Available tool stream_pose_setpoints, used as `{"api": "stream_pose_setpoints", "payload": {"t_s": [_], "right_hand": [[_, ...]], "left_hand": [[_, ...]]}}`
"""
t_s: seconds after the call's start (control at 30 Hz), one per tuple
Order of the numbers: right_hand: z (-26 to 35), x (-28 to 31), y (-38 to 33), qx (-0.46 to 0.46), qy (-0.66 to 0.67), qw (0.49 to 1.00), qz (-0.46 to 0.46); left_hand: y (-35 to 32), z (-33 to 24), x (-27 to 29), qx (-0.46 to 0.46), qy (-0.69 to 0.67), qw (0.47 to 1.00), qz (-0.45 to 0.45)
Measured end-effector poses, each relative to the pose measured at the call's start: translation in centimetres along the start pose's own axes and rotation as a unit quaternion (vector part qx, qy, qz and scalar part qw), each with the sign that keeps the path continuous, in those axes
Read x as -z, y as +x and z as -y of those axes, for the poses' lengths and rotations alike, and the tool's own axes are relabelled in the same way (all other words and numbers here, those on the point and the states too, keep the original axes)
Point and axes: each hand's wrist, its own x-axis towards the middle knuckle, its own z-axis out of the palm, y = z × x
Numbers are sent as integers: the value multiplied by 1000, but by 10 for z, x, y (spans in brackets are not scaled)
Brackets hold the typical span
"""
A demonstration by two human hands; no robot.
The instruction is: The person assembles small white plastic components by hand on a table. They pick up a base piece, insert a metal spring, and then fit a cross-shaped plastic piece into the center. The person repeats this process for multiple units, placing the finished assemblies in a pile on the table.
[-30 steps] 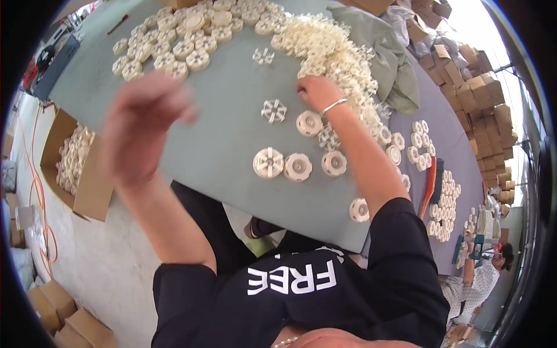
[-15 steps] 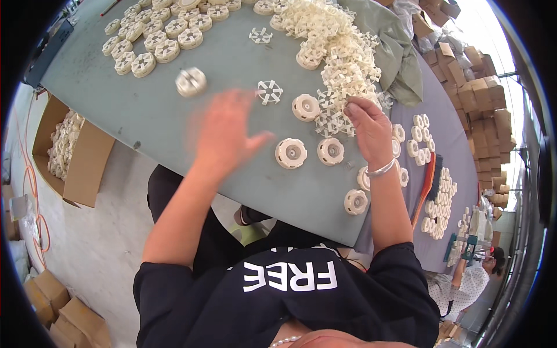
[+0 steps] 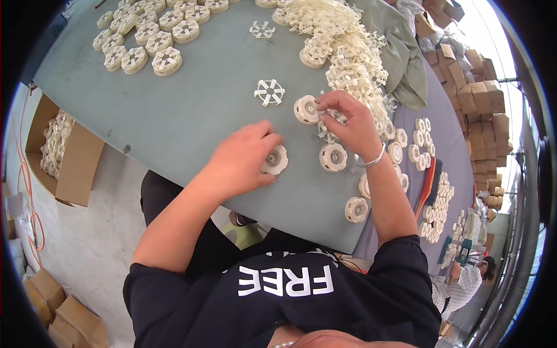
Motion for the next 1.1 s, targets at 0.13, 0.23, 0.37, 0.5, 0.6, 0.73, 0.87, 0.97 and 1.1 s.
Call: {"api": "stream_pose_setpoints", "payload": {"t_s": [0.13,0.23,0.37,0.5,0.6,0.73,0.87,0.97,1.1], "right_hand": [[3,1,10,-27,-146,989,8],[-3,0,14,-16,-211,977,15],[-1,2,18,46,-278,959,10],[27,-19,54,34,-269,962,40],[4,-51,83,120,-306,944,41],[32,-49,88,21,-317,937,146],[62,-47,26,-21,-308,942,130],[82,-56,-32,-60,-284,953,83],[81,-82,-100,-115,-232,966,17]], "left_hand": [[-3,7,4,-17,-16,1000,-6],[-6,12,5,-23,-24,999,-11],[-10,15,5,-12,-29,999,-16],[-15,19,9,-5,-39,999,-27],[-16,20,11,-14,-64,997,-34],[-29,20,8,-6,-80,996,-47],[-55,10,4,23,-121,991,-50],[-79,2,-12,68,-187,975,-96],[-86,-5,-26,88,-233,958,-144]]}}
